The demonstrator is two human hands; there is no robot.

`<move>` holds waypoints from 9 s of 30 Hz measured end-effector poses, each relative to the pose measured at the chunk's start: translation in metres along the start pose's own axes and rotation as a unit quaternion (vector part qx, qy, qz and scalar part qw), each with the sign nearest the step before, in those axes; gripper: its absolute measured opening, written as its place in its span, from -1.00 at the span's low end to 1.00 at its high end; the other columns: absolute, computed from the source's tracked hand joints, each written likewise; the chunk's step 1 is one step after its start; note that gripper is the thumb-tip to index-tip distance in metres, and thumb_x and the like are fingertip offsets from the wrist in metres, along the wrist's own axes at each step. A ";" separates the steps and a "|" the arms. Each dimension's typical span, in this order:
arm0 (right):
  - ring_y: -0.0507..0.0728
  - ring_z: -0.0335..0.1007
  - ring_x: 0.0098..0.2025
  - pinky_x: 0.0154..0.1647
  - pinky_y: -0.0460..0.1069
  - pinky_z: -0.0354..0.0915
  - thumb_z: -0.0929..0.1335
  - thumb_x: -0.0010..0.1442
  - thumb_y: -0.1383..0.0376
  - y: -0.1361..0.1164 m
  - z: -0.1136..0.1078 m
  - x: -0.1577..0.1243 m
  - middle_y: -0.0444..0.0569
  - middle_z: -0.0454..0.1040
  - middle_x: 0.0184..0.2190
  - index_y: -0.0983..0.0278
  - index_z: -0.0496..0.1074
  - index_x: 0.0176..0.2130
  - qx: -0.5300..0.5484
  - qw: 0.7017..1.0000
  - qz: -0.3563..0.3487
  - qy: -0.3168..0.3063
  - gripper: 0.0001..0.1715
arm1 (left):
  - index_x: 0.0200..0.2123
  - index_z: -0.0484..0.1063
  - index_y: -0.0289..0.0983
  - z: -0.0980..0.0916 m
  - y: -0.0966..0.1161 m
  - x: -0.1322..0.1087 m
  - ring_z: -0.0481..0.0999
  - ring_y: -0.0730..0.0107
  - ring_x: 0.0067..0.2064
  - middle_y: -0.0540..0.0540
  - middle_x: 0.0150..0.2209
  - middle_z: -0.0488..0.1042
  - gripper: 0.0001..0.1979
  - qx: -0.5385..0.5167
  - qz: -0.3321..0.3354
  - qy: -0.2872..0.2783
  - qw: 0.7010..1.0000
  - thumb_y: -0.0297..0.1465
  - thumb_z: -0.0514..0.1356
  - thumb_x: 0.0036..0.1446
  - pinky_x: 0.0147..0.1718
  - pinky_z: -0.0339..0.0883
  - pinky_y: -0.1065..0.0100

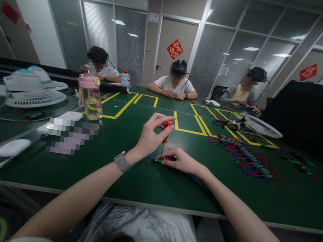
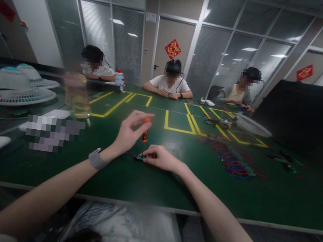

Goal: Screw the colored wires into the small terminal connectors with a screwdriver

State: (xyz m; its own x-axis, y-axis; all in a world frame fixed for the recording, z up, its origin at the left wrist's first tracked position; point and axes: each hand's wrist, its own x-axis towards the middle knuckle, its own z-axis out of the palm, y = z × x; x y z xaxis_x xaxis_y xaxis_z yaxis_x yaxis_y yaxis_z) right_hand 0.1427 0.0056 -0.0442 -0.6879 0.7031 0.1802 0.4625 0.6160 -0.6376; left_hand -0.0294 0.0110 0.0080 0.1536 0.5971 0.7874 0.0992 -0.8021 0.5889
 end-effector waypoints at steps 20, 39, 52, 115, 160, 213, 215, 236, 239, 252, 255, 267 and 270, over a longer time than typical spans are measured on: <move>0.01 0.29 -0.41 -0.39 -0.09 0.24 0.37 0.17 0.26 -0.002 0.000 0.000 -0.05 0.41 -0.37 0.34 0.55 -0.11 0.013 1.000 0.007 -0.001 -0.70 | -0.06 0.48 -0.18 0.000 0.000 0.000 0.45 0.39 -0.12 -0.10 -0.12 0.44 -0.75 -0.004 -0.018 -0.008 1.000 -0.35 0.06 0.28 -0.20 0.37 0.41; 0.01 0.29 -0.41 -0.38 -0.09 0.24 0.37 0.18 0.24 -0.001 -0.001 0.000 -0.06 0.38 -0.38 0.34 0.55 -0.10 0.017 1.000 0.008 -0.004 -0.68 | -0.10 0.49 -0.21 0.001 0.000 0.001 0.45 0.44 -0.22 -0.08 -0.20 0.38 -0.78 0.006 -0.030 0.007 1.000 -0.41 0.14 0.20 -0.30 0.38 0.46; 0.01 0.28 -0.40 -0.40 -0.10 0.23 0.37 0.18 0.25 -0.002 -0.001 0.000 -0.05 0.39 -0.37 0.35 0.55 -0.11 0.010 1.000 0.010 -0.002 -0.69 | -0.01 0.45 -0.24 0.001 -0.001 0.000 0.52 0.36 -0.15 -0.14 -0.13 0.50 -0.72 -0.044 -0.049 -0.005 0.998 -0.38 0.07 0.26 -0.25 0.43 0.40; 0.02 0.29 -0.38 -0.37 -0.10 0.25 0.37 0.19 0.25 -0.002 -0.001 0.000 -0.04 0.41 -0.36 0.34 0.55 -0.11 -0.002 1.000 0.002 -0.001 -0.70 | -0.13 0.48 -0.22 0.001 0.002 0.001 0.44 0.44 -0.22 -0.08 -0.22 0.37 -0.82 0.017 -0.023 0.023 0.999 -0.39 0.15 0.20 -0.36 0.39 0.48; 0.03 0.30 -0.37 -0.38 -0.09 0.24 0.36 0.19 0.26 -0.001 -0.001 0.000 -0.02 0.44 -0.33 0.34 0.55 -0.11 -0.001 1.000 0.005 0.000 -0.70 | -0.12 0.50 -0.19 0.001 0.001 0.000 0.43 0.44 -0.22 -0.07 -0.21 0.36 -0.79 0.018 -0.010 0.012 1.000 -0.37 0.22 0.16 -0.33 0.38 0.47; 0.01 0.28 -0.40 -0.38 -0.10 0.23 0.37 0.18 0.25 -0.001 -0.001 0.000 -0.05 0.42 -0.36 0.34 0.56 -0.11 -0.003 1.000 0.006 -0.001 -0.70 | 0.00 0.45 -0.22 -0.001 -0.002 0.000 0.47 0.36 -0.04 -0.12 -0.07 0.49 -0.70 -0.005 -0.019 -0.002 1.000 -0.41 0.01 0.29 -0.15 0.37 0.39; 0.02 0.30 -0.38 -0.38 -0.10 0.24 0.37 0.19 0.25 -0.002 -0.001 0.000 -0.03 0.43 -0.34 0.34 0.55 -0.11 0.000 1.000 0.005 -0.002 -0.69 | -0.01 0.46 -0.22 0.000 -0.001 0.000 0.47 0.36 -0.04 -0.12 -0.07 0.47 -0.72 -0.001 -0.018 0.000 1.000 -0.40 0.04 0.28 -0.19 0.38 0.42; 0.02 0.29 -0.39 -0.39 -0.09 0.23 0.37 0.18 0.27 -0.002 0.000 0.000 -0.03 0.43 -0.35 0.34 0.56 -0.12 -0.003 1.000 0.004 0.000 -0.71 | -0.03 0.46 -0.19 0.000 -0.001 -0.001 0.45 0.38 -0.13 -0.09 -0.13 0.46 -0.73 0.001 -0.016 -0.008 1.000 -0.39 0.04 0.28 -0.22 0.36 0.41; 0.04 0.33 -0.35 -0.36 -0.09 0.26 0.36 0.19 0.27 -0.003 0.000 0.000 -0.01 0.46 -0.31 0.34 0.55 -0.11 0.002 1.000 0.004 -0.001 -0.71 | -0.03 0.46 -0.19 0.001 -0.001 -0.001 0.46 0.38 -0.15 -0.10 -0.15 0.45 -0.74 0.000 -0.020 -0.010 1.000 -0.37 0.06 0.27 -0.26 0.37 0.43; 0.02 0.31 -0.39 -0.37 -0.09 0.25 0.37 0.18 0.27 -0.003 0.000 0.000 -0.03 0.42 -0.34 0.36 0.56 -0.14 0.009 1.000 0.006 0.000 -0.72 | -0.07 0.48 -0.16 0.001 -0.001 -0.001 0.40 0.43 -0.19 -0.09 -0.17 0.33 -0.76 -0.002 -0.026 -0.003 1.000 -0.35 0.09 0.26 -0.34 0.37 0.49; 0.02 0.31 -0.38 -0.36 -0.09 0.25 0.37 0.18 0.27 -0.003 0.000 0.000 -0.03 0.43 -0.33 0.35 0.55 -0.14 0.010 1.000 0.005 0.000 -0.72 | -0.06 0.48 -0.16 0.001 -0.001 -0.001 0.41 0.43 -0.20 -0.09 -0.17 0.33 -0.76 -0.004 -0.029 -0.009 1.000 -0.35 0.09 0.26 -0.34 0.36 0.48; 0.04 0.31 -0.35 -0.36 -0.08 0.24 0.37 0.18 0.27 -0.001 0.000 0.000 -0.01 0.44 -0.32 0.37 0.56 -0.14 0.002 1.000 0.006 0.002 -0.71 | -0.02 0.45 -0.17 0.002 -0.003 -0.002 0.41 0.43 -0.21 -0.09 -0.17 0.33 -0.73 -0.006 -0.034 -0.021 0.999 -0.35 0.07 0.27 -0.33 0.36 0.47; 0.04 0.30 -0.36 -0.36 -0.08 0.23 0.37 0.18 0.26 -0.001 0.001 0.000 -0.02 0.43 -0.34 0.36 0.56 -0.14 0.001 1.000 0.007 0.004 -0.71 | -0.01 0.44 -0.18 0.003 -0.003 -0.002 0.41 0.43 -0.21 -0.09 -0.17 0.33 -0.73 -0.009 -0.033 -0.022 0.999 -0.35 0.07 0.27 -0.33 0.35 0.47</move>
State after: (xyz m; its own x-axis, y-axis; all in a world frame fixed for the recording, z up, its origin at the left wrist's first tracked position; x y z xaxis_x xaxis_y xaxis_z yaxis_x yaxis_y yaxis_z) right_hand 0.1419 0.0050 -0.0440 -0.6768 0.7143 0.1785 0.4708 0.6063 -0.6409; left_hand -0.0273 0.0123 0.0039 0.1911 0.6477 0.7376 0.0939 -0.7600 0.6431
